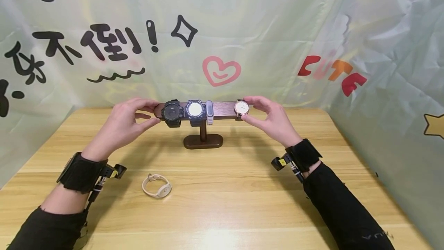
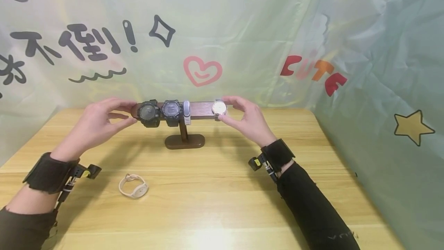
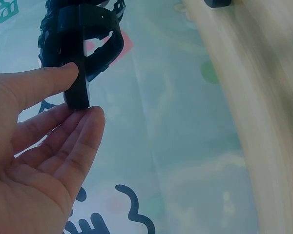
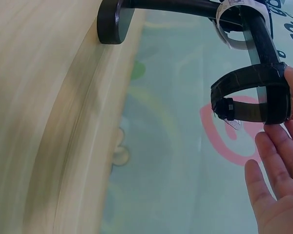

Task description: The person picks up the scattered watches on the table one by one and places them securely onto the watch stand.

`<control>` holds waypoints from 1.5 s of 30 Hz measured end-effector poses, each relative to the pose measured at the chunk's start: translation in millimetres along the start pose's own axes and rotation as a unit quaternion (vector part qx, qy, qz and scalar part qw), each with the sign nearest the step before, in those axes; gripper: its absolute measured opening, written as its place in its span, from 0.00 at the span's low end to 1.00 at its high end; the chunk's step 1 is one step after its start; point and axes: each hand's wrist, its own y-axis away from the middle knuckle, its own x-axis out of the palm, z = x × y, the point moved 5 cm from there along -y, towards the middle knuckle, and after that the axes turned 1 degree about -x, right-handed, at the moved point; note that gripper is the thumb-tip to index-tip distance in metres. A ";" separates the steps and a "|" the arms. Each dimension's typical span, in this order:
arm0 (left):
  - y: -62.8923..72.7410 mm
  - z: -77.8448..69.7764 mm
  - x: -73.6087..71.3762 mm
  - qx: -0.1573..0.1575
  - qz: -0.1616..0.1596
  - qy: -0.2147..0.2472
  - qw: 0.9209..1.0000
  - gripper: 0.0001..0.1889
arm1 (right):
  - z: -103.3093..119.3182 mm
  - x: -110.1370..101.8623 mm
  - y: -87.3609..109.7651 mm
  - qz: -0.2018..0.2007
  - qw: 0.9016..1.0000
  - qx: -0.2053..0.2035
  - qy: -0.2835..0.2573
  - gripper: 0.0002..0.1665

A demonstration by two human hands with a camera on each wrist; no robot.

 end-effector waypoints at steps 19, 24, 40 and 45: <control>0.7 0.3 1.3 0.000 0.003 0.009 1.000 0.21 | 13.0 8.9 -10.1 0.016 0.997 -0.070 0.043 0.30; 0.9 -0.4 0.6 -0.001 0.002 0.007 1.000 0.21 | 17.0 12.1 -12.5 0.013 0.995 -0.086 0.056 0.31; 0.0 -2.3 0.6 -0.002 -0.010 0.005 1.000 0.21 | 29.4 25.5 -18.4 0.018 0.992 -0.111 0.059 0.31; 0.0 -2.2 1.0 -0.003 -0.009 0.008 1.000 0.21 | 31.9 29.5 -19.2 0.023 0.992 -0.110 0.055 0.32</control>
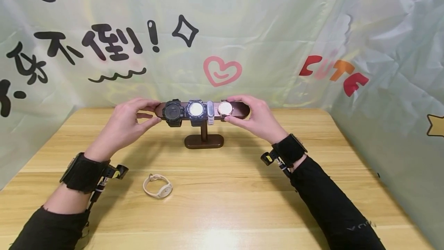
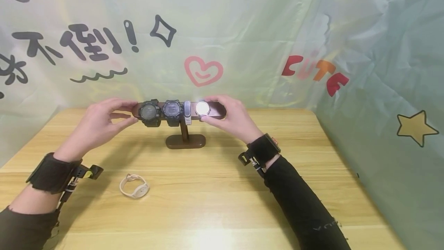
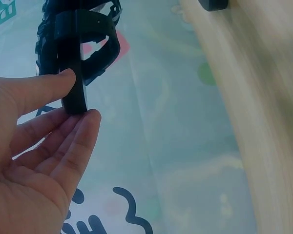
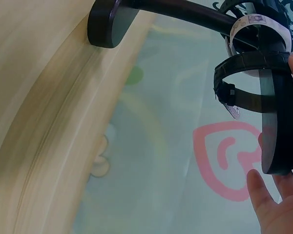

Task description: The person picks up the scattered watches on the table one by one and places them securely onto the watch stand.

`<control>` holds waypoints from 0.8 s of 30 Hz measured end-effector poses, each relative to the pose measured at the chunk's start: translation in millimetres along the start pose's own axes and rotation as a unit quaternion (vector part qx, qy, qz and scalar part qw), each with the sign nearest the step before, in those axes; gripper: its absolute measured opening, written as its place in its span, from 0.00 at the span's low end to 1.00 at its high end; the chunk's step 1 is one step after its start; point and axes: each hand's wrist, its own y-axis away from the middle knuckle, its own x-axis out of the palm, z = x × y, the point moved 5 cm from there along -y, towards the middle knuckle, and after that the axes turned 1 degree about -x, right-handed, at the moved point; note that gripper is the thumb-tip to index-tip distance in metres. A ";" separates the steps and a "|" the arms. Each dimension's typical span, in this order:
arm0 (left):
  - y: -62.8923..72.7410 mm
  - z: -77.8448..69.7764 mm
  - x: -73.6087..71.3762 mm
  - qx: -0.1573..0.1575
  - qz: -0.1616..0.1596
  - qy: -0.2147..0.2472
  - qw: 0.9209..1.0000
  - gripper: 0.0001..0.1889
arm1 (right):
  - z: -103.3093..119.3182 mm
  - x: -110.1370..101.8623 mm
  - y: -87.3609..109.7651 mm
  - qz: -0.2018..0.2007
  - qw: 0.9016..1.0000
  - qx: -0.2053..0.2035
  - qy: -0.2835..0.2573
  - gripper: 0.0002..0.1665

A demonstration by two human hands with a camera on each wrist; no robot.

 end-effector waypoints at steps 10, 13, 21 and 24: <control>-0.4 0.1 0.5 0.001 0.001 0.005 1.000 0.22 | 1.3 4.1 -1.6 -0.002 1.000 -0.010 -0.004 0.31; -0.2 0.4 1.1 0.002 0.001 0.004 1.000 0.22 | 1.3 5.2 -2.2 -0.005 1.000 -0.012 -0.010 0.31; -1.0 2.4 2.4 0.007 0.002 -0.004 1.000 0.22 | 2.4 5.4 -1.9 -0.012 1.000 -0.014 -0.015 0.30; -0.8 2.9 2.4 0.005 0.004 -0.002 1.000 0.22 | 2.4 5.6 -2.0 -0.015 1.000 -0.016 -0.014 0.29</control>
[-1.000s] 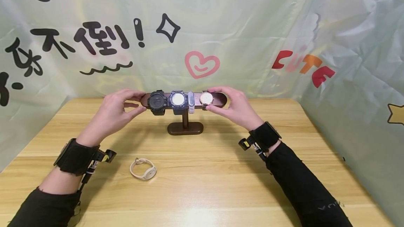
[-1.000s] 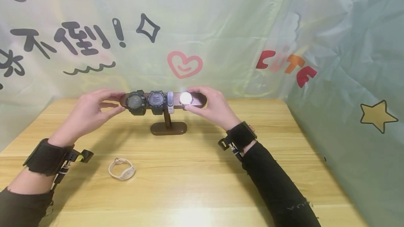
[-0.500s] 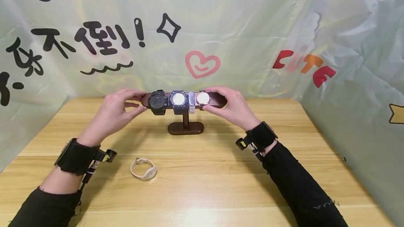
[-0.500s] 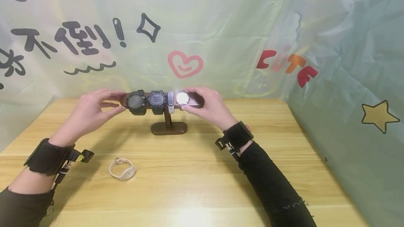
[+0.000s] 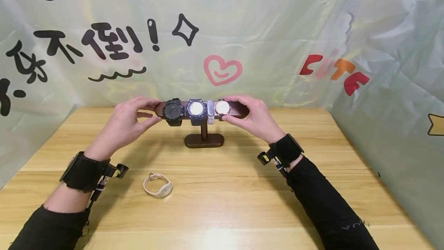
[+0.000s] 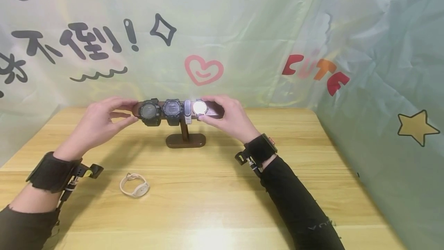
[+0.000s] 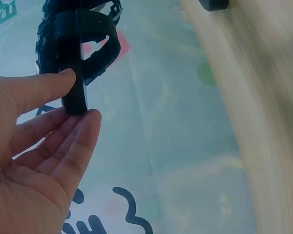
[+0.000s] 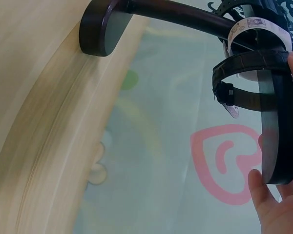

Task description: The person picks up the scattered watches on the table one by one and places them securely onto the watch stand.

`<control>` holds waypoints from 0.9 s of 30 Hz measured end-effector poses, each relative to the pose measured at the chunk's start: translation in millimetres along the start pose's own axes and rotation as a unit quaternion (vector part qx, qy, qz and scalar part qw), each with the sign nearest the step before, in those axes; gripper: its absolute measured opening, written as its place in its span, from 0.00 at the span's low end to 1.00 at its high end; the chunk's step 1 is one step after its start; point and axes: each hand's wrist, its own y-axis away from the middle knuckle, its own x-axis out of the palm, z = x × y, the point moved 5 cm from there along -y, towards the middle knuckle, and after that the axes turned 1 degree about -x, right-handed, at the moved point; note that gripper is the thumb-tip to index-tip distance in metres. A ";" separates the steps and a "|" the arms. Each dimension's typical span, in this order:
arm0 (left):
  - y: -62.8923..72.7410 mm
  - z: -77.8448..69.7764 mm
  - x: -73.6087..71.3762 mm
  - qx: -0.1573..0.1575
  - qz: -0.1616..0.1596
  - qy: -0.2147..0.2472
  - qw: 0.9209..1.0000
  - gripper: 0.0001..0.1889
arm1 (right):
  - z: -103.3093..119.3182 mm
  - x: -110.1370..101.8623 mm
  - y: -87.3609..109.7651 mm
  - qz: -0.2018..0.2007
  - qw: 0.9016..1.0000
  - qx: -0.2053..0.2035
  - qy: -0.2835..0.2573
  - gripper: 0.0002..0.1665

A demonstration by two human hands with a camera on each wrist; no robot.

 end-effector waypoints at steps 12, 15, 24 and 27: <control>0.6 0.0 -0.3 -0.002 0.000 0.001 1.000 0.22 | 0.4 1.4 -0.7 -0.006 1.000 -0.005 -0.001 0.29; 0.3 -0.4 -0.4 -0.002 0.001 0.002 1.000 0.22 | 0.9 1.7 -0.3 -0.005 1.000 -0.005 0.001 0.30; 0.5 -1.7 -2.3 -0.002 0.011 -0.006 1.000 0.22 | 2.8 2.1 1.9 0.008 1.000 0.002 0.019 0.31; 1.0 -2.6 -3.0 -0.001 0.017 -0.006 1.000 0.22 | 4.9 1.9 2.5 0.016 1.000 0.004 0.024 0.31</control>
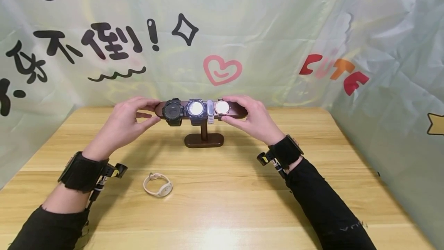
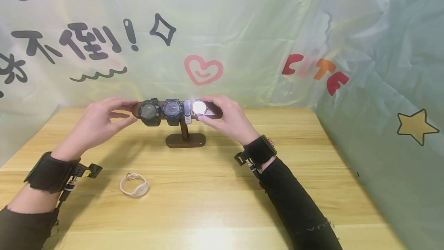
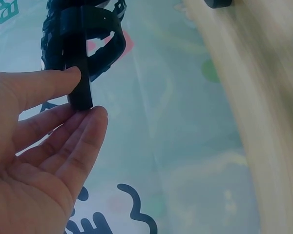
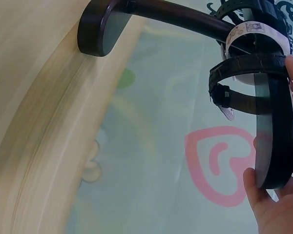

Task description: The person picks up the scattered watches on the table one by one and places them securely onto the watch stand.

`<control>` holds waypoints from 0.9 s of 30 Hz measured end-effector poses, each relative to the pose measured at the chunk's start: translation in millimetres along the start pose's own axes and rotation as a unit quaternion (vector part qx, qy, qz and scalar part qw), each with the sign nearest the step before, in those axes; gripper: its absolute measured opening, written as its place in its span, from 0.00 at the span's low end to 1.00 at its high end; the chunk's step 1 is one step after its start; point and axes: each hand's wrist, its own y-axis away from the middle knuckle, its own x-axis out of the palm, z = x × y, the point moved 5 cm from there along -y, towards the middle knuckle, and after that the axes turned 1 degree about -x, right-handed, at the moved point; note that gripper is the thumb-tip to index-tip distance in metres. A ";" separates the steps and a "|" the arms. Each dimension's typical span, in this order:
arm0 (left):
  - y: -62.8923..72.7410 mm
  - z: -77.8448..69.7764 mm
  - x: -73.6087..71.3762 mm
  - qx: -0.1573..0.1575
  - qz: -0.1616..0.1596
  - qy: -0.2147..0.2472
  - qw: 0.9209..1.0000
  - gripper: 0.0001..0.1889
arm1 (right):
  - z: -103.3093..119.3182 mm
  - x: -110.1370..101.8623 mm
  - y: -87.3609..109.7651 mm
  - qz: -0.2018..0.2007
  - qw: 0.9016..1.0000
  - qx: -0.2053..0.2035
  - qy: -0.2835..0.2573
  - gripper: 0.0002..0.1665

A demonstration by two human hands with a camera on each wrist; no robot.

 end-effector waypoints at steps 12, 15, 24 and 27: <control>1.9 -0.9 -2.4 0.002 0.013 -0.016 1.000 0.23 | 4.5 0.1 0.3 0.016 1.000 -0.007 0.005 0.32; 3.3 -0.2 -3.9 0.004 0.014 -0.017 1.000 0.24 | 6.7 0.0 0.0 0.021 1.000 -0.009 0.003 0.32; 9.3 0.0 -7.3 0.016 0.008 -0.026 1.000 0.24 | 11.3 -3.9 0.7 0.022 1.000 -0.014 0.011 0.34; 12.8 1.0 -8.5 0.024 0.011 -0.032 0.999 0.25 | 13.9 -6.2 1.5 0.017 0.999 -0.024 0.015 0.34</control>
